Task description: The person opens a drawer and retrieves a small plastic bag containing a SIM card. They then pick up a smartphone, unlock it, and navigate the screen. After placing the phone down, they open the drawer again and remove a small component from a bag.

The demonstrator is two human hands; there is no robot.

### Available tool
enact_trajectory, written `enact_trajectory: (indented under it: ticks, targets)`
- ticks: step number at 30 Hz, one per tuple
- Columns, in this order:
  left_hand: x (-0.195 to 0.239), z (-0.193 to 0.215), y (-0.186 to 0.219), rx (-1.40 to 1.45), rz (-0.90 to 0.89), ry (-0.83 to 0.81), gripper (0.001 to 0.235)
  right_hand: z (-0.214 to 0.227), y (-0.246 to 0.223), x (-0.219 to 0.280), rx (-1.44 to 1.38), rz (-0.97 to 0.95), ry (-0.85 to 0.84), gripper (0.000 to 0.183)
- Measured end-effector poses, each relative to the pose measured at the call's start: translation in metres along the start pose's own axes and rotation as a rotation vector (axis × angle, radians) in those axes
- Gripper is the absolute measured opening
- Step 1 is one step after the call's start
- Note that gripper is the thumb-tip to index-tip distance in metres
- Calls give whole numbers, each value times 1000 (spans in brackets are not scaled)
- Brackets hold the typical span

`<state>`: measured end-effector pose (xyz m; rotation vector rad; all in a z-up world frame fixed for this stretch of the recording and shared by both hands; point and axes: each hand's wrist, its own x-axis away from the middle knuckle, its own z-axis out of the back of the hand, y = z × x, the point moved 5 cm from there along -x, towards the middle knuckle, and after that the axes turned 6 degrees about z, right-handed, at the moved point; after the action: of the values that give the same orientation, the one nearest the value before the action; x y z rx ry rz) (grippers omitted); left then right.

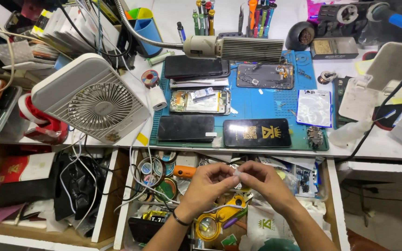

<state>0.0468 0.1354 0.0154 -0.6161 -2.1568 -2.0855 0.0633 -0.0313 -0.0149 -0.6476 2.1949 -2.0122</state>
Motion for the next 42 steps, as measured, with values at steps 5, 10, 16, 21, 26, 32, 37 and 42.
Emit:
enact_trajectory:
  ticks: [5,10,16,21,26,32,37,42]
  targets:
    - [-13,-9,-1,-87,32,30,12,21,8,0,-134,117,62,17]
    - [-32,-24,20,-204,6,-1,16,56,12,4,-174,113,189,11]
    - [-89,-51,62,-771,-537,29,23,117,13,7,-414,572,474,8]
    - [-132,-99,80,-1245,-752,-93,18,135,5,13,-510,699,628,7]
    - [-176,-123,70,-1542,-663,-313,28,129,8,10,-517,677,687,9]
    - [-197,-132,60,-1644,-583,-369,29,125,-1,13,-541,657,684,10]
    - [-195,-136,61,-1636,-583,-380,28,123,0,12,-576,661,642,10]
    - [-195,-141,60,-1654,-595,-396,27,121,-1,11,-565,649,633,11]
